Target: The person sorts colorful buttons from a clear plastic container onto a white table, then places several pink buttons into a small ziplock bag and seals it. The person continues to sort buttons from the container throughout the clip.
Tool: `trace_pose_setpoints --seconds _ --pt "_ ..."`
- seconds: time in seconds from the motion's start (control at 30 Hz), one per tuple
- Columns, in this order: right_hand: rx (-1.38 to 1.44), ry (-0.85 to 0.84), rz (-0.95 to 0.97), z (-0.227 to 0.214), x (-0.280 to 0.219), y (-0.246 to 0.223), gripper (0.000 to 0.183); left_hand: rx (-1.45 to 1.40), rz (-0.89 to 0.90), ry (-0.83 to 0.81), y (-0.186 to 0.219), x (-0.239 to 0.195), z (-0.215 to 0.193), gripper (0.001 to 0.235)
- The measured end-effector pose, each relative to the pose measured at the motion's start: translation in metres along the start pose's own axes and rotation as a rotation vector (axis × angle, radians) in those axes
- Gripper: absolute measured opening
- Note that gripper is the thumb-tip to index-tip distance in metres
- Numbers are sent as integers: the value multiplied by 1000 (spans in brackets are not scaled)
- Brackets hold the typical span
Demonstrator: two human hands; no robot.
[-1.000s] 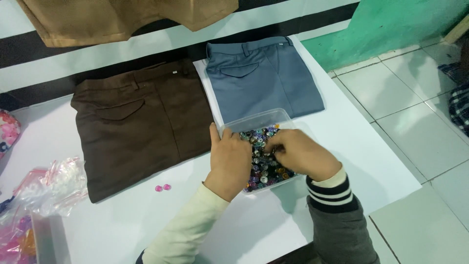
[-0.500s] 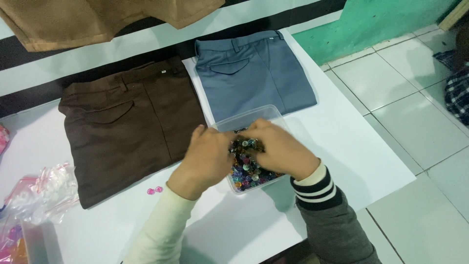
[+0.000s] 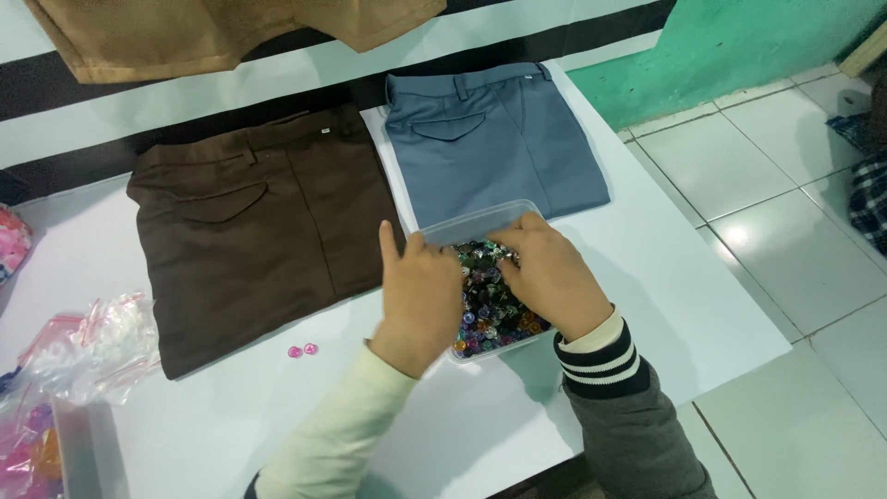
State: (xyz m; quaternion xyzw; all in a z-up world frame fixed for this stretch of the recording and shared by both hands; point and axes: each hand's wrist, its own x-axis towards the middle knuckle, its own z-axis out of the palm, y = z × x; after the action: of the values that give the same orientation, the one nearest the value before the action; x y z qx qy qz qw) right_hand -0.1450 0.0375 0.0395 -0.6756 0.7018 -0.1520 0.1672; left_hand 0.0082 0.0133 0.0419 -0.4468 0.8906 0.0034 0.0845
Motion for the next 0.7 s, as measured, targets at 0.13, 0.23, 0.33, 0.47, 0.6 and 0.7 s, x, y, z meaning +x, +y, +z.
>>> trace_pose_setpoints --seconds 0.13,0.23,0.33,0.47,0.6,0.7 --pt "30 23 -24 7 1 7 34 69 -50 -81 29 -6 9 33" --pt "53 52 -53 13 5 14 33 -26 -17 -143 27 -3 17 36" --pt "59 69 -73 17 6 18 34 -145 52 -123 16 -5 14 34" --pt "110 17 -163 7 0 4 33 -318 190 -133 2 -10 5 37" --pt "146 -129 -325 17 -6 2 43 -552 230 -272 -11 -11 -9 48" --pt "49 -184 -250 31 -4 3 37 -675 66 -149 -36 -10 -23 44"
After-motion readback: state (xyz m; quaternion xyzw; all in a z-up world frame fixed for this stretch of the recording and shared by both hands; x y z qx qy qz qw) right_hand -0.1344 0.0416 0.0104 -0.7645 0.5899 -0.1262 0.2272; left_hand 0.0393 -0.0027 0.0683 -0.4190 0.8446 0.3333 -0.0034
